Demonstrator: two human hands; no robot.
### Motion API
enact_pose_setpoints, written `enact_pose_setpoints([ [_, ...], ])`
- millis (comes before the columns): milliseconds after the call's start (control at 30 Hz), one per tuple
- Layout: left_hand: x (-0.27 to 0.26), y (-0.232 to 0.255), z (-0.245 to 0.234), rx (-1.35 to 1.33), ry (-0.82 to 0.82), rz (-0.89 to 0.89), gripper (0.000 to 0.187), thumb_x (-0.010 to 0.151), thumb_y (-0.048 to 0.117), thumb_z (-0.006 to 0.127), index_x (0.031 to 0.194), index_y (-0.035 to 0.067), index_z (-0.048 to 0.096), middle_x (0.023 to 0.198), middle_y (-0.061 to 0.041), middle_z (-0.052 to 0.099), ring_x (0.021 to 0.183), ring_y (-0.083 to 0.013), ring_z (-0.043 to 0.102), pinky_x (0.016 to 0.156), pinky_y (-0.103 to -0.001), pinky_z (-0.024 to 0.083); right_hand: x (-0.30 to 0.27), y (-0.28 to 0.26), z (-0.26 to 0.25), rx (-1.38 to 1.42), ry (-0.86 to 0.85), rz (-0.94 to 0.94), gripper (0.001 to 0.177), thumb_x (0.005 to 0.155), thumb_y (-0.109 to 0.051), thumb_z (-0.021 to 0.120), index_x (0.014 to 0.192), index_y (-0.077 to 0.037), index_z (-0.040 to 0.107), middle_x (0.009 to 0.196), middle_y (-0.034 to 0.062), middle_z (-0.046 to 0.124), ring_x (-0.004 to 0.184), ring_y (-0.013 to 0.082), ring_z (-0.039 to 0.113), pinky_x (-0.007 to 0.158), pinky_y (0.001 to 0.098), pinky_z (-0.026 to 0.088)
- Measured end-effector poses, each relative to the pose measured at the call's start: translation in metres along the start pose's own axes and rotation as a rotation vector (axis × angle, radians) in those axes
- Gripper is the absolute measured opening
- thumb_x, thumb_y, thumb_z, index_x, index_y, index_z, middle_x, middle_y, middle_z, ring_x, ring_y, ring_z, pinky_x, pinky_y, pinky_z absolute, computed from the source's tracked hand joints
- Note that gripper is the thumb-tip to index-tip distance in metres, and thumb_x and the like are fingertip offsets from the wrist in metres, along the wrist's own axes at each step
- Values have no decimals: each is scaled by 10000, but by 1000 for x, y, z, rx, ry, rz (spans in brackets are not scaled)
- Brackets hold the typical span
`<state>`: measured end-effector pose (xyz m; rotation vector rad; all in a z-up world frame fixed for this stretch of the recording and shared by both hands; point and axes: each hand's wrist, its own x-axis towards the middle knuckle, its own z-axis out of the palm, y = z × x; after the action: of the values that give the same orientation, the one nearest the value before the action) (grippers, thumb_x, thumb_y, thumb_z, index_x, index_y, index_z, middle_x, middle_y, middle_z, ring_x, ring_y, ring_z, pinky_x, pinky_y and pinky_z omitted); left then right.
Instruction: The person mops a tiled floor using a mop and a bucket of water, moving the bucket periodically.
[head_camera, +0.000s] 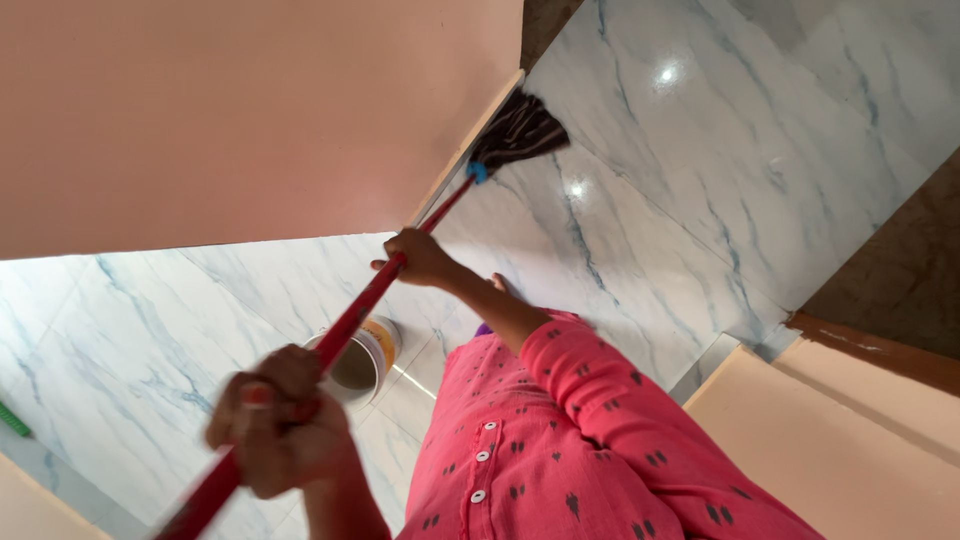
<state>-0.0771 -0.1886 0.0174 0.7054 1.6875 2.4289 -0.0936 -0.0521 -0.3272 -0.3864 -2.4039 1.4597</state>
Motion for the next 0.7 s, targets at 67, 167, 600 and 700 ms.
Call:
enact_pose_setpoints([
  [67, 12, -2, -24, -64, 50, -74, 345, 892, 86, 436, 633, 140, 215, 478, -32, 218, 412, -106, 155, 449, -300, 168, -7, -1, 15, 31, -83, 55, 419, 835, -303, 780, 600, -64, 529, 614, 137, 594, 658, 342, 628, 631, 455, 475],
  [167, 18, -6, -45, -58, 187, -145, 335, 935, 85, 403, 661, 148, 221, 464, -51, 258, 389, -108, 164, 469, -296, 204, -25, 13, 25, -2, -119, 73, 200, 737, -202, 730, 640, -98, 589, 644, 135, 638, 676, 349, 652, 620, 463, 489],
  [600, -76, -99, 26, -286, -67, -416, 288, 896, 47, 420, 678, 142, 258, 520, -4, 257, 441, -109, 194, 444, -293, 189, -235, 79, -83, -85, 181, 426, 262, 627, -190, 766, 594, -54, 544, 618, 188, 601, 631, 388, 625, 591, 467, 464],
  [700, -120, -117, 45, -400, -158, -590, 257, 895, 38, 437, 694, 114, 298, 543, -6, 292, 462, -107, 242, 447, -295, 207, -303, 87, -98, -91, 306, 500, 198, 675, -135, 701, 620, -57, 527, 611, 167, 580, 590, 344, 577, 590, 438, 429],
])
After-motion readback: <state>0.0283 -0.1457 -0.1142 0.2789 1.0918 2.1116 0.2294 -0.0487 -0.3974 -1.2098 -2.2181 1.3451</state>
